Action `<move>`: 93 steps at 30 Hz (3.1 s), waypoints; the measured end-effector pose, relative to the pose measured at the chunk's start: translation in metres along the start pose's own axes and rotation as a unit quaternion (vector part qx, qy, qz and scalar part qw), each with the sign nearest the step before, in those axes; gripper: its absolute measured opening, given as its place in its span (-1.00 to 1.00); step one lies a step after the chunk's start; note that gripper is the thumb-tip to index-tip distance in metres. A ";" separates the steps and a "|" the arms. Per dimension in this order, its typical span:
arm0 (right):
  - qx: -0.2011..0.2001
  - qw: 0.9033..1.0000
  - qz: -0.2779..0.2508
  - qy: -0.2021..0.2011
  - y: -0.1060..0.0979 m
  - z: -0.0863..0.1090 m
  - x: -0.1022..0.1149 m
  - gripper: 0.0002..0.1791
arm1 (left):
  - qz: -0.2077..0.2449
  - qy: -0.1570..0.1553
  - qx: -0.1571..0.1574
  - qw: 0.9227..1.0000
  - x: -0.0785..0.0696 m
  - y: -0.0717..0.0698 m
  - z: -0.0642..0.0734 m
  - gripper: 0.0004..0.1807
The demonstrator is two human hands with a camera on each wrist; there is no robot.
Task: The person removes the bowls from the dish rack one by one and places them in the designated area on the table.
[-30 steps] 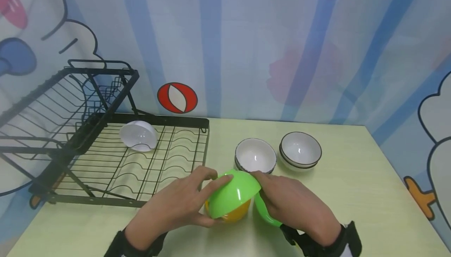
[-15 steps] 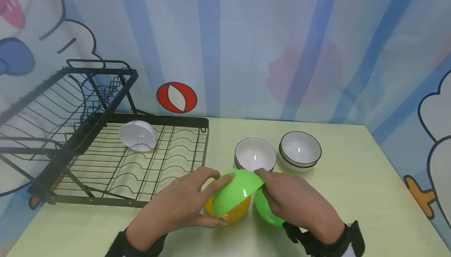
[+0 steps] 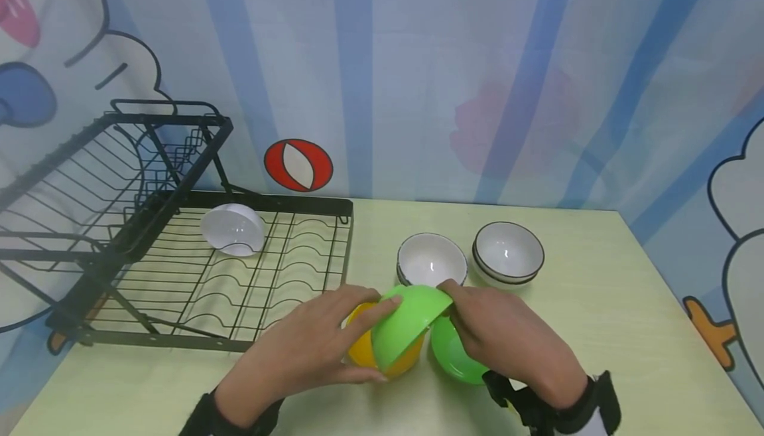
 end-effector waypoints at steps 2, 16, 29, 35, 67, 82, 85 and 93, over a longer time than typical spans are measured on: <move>0.003 1.000 -0.001 0.002 0.000 0.000 -0.001 -0.92 | -0.003 0.000 0.004 1.000 -0.001 0.001 0.000 0.00; 0.014 0.999 0.000 0.039 -0.004 0.001 -0.028 -0.84 | -0.026 0.010 0.013 1.000 -0.002 -0.003 -0.002 -0.12; 0.055 0.994 -0.004 0.100 -0.007 0.001 -0.051 -0.85 | -0.024 -0.001 0.038 0.999 0.000 -0.004 -0.002 -0.15; 0.062 0.994 -0.015 0.093 -0.005 0.001 -0.057 -0.87 | -0.028 -0.005 0.044 0.999 0.000 -0.005 -0.002 -0.16; 0.163 0.972 -0.101 0.138 0.026 -0.002 -0.089 -0.89 | -0.025 -0.024 0.069 0.997 -0.001 -0.004 0.000 -0.17; 0.213 0.957 -0.087 0.175 0.030 -0.004 -0.094 -0.87 | -0.027 -0.016 0.058 0.998 0.000 -0.003 -0.001 -0.17; 0.216 0.956 -0.082 0.180 0.029 -0.003 -0.094 -0.91 | -0.024 -0.021 0.065 0.997 0.000 -0.003 -0.001 -0.18; 0.210 0.955 -0.092 0.189 0.027 -0.003 -0.094 -0.89 | -0.033 -0.015 0.059 0.998 0.001 -0.002 0.000 -0.19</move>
Point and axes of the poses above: each hand's wrist, its own z-axis away from the middle knuckle, its own y-axis out of the palm, x = y × z, the point moved 2 cm from there along -z, towards the middle knuckle, and after that the axes turned 6 degrees about y, right-handed, at the moved point
